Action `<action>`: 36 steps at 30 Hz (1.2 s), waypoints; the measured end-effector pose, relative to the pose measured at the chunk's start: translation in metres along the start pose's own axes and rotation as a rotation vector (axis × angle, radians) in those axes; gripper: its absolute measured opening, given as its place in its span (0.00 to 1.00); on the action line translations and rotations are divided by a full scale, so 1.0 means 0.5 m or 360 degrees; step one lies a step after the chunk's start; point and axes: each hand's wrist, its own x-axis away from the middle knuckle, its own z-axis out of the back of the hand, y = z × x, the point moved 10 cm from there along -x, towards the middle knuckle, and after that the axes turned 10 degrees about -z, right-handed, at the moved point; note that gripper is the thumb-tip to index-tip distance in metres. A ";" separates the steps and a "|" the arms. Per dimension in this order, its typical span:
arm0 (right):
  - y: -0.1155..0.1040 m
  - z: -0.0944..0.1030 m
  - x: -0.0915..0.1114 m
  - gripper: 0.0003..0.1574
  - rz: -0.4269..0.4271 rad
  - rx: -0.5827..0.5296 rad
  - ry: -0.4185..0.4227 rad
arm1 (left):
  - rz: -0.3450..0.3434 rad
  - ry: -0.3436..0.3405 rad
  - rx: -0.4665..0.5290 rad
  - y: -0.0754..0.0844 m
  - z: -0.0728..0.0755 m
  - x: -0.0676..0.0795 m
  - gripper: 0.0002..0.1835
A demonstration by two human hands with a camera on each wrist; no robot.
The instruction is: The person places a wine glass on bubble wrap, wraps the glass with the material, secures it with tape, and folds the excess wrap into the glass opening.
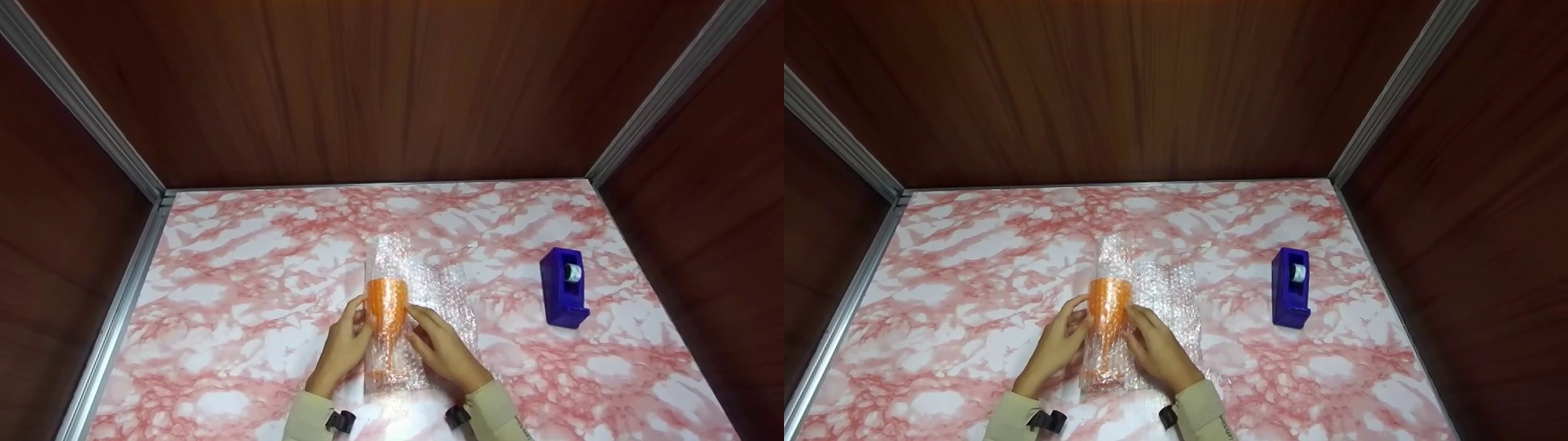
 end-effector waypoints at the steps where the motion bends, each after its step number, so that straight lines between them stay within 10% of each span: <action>1: 0.002 -0.001 0.001 0.34 -0.0018 -0.0002 -0.0008 | 0.0004 -0.0007 0.0012 0.000 -0.001 0.000 0.27; 36: -0.001 -0.001 -0.001 0.31 -0.0060 -0.0043 -0.0063 | -0.0070 0.0074 -0.0074 0.017 0.010 -0.006 0.27</action>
